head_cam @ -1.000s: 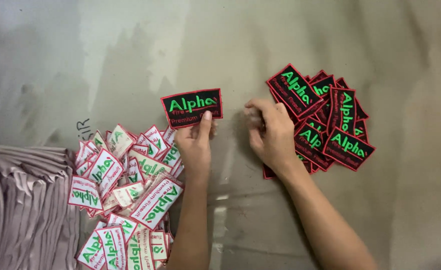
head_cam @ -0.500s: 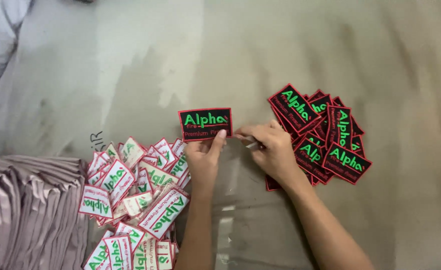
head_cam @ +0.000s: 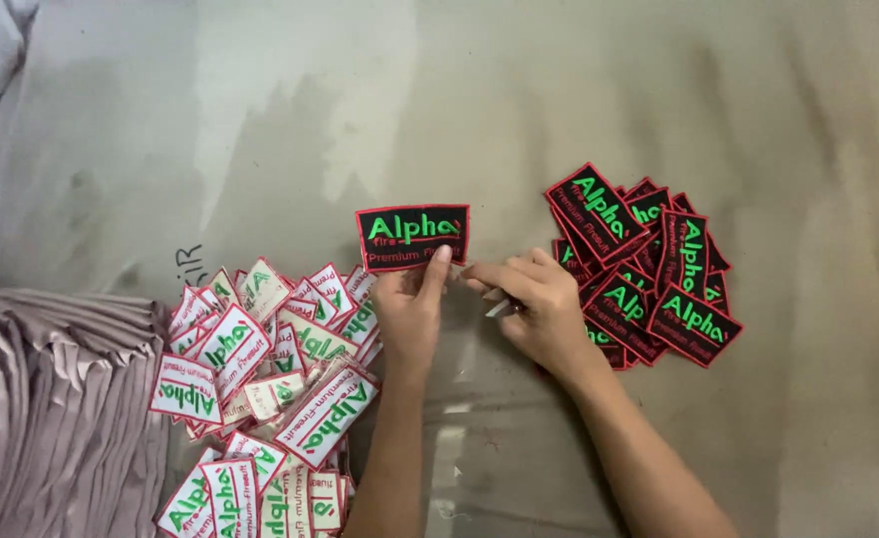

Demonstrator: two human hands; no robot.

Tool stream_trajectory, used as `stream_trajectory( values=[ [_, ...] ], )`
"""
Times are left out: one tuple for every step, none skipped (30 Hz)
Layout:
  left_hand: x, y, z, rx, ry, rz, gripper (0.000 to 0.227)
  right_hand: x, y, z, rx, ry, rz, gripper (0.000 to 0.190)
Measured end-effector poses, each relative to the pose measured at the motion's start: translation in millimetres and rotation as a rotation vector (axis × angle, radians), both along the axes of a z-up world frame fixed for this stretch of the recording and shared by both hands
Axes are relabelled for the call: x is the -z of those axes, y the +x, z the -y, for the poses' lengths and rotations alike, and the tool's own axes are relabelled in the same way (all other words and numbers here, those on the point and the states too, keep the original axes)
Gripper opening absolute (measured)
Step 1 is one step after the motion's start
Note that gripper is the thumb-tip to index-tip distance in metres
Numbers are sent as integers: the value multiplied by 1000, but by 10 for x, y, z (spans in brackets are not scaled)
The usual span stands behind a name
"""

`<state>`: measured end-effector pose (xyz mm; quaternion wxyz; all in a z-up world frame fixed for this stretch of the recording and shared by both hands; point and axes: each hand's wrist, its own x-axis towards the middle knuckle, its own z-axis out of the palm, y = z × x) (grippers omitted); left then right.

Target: Trimming excess threads from embroidered patches using thread snips on a work table.

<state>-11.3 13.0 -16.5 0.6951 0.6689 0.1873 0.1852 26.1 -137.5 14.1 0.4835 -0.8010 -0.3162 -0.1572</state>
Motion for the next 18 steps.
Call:
stream_trajectory(
  values=[
    [48, 8, 0, 2, -1, -1, 16, 23, -7, 6, 2, -1, -1, 11],
    [93, 14, -3, 2, 2, 0, 18, 43, -15, 9, -22, -4, 5, 10],
    [136, 25, -4, 2, 5, 3, 19, 62, -17, 14, -47, -5, 12, 10],
    [68, 29, -13, 2, 6, 3, 19, 19, -7, 12, -46, -5, 12, 10],
    [4, 9, -21, -4, -8, -4, 19, -18, -19, 10, -26, -42, 53, 15],
    [-59, -13, -35, -10, -22, -11, 20, -54, -33, 4, -6, -78, 94, 21],
    [-58, 13, -24, -16, -23, -12, 20, -14, 9, 80, -12, -79, 93, 21],
    [-56, 37, -16, -14, -43, -3, 19, 27, 51, 154, 91, -170, 146, 39],
    [-53, 38, -11, -12, -61, 2, 19, 72, 70, 226, 194, -260, 193, 59],
    [-51, 26, -4, -17, -60, -4, 19, 57, 72, 212, 188, -259, 188, 59],
    [-50, 29, -4, -11, -65, 9, 20, 44, 84, 192, 192, -275, 147, 60],
    [-50, 36, 0, -4, -69, 22, 21, 31, 99, 177, 195, -290, 106, 64],
    [-31, 39, -1, -2, -68, 17, 21, 49, 118, 173, 196, -290, 101, 64],
    [-9, 42, 1, -12, -47, 51, 18, 69, 137, 172, 192, -335, 151, 52],
    [16, 42, 14, -22, -30, 84, 16, 89, 152, 182, 187, -382, 201, 40],
    [6, 23, 17, -20, -32, 79, 16, 129, 142, 189, 188, -385, 196, 40],
    [-9, 15, 12, -14, -31, 80, 16, 166, 147, 186, 195, -402, 217, 35],
    [-27, 6, 4, -8, -29, 80, 15, 199, 150, 181, 202, -419, 238, 31]
  ],
)
